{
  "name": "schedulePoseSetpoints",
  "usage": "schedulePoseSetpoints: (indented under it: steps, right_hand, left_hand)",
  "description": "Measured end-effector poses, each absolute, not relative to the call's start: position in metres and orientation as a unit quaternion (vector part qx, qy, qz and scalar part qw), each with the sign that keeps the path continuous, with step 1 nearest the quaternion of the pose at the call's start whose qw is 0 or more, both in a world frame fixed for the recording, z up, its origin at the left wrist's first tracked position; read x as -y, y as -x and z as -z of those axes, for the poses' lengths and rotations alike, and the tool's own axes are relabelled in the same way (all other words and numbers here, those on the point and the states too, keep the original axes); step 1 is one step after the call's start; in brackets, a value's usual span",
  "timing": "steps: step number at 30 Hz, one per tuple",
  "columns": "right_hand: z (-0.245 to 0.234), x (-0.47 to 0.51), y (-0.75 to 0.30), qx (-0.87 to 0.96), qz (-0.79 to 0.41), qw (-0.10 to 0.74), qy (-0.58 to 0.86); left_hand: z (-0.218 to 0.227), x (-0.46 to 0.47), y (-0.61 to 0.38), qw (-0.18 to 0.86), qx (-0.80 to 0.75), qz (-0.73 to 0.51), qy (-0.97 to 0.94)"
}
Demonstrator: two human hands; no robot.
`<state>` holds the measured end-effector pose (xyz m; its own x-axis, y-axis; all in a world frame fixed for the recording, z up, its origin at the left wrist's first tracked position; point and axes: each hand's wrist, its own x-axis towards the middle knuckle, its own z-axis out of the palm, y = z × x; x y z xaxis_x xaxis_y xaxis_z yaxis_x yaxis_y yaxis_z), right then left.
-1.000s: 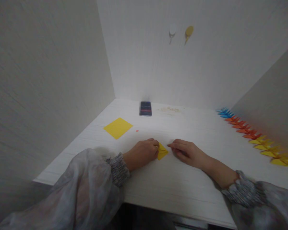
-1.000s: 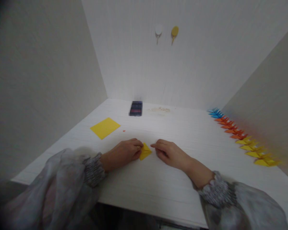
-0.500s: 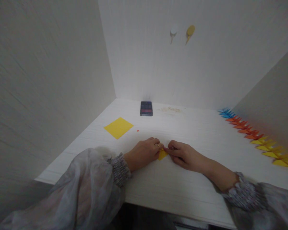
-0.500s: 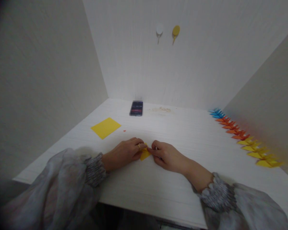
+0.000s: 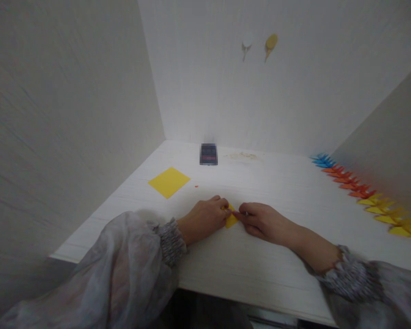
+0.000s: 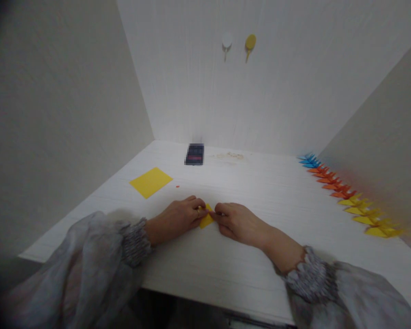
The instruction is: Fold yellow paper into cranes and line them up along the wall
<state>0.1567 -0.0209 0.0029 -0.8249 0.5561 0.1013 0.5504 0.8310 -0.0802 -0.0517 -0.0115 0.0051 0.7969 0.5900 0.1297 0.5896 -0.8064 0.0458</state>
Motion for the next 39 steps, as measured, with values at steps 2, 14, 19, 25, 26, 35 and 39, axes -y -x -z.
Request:
schedulePoseSetpoints:
  steps: [2, 14, 19, 25, 26, 35, 39]
  right_hand:
    - [-0.003, 0.021, -0.156, 0.955, -0.018, 0.06, 0.29]
    - [-0.011, 0.021, -0.164, 0.959, -0.026, 0.045, 0.278]
    - [-0.009, 0.019, -0.169, 0.952, -0.079, 0.083, 0.285]
    - [-0.005, 0.02, -0.163, 0.936, -0.101, 0.132, 0.309]
    - [-0.004, 0.021, -0.16, 0.936, -0.092, 0.124, 0.315]
    - [-0.004, 0.023, -0.145, 0.947, 0.027, 0.044, 0.317]
    - [-0.005, 0.023, -0.15, 0.951, 0.028, 0.045, 0.304]
  left_hand:
    - [-0.006, 0.012, 0.051, -0.001, -0.313, -0.066, -0.947]
    - [-0.006, 0.013, 0.047, -0.019, -0.308, -0.085, -0.947]
    - [-0.007, 0.01, 0.046, -0.005, -0.306, -0.097, -0.947]
    - [-0.006, 0.005, 0.046, 0.0, -0.296, -0.108, -0.949]
    - [-0.005, 0.005, 0.046, 0.002, -0.297, -0.109, -0.949]
    - [-0.007, 0.003, 0.045, 0.022, -0.314, -0.111, -0.943]
    - [-0.004, 0.002, 0.047, 0.025, -0.307, -0.113, -0.945]
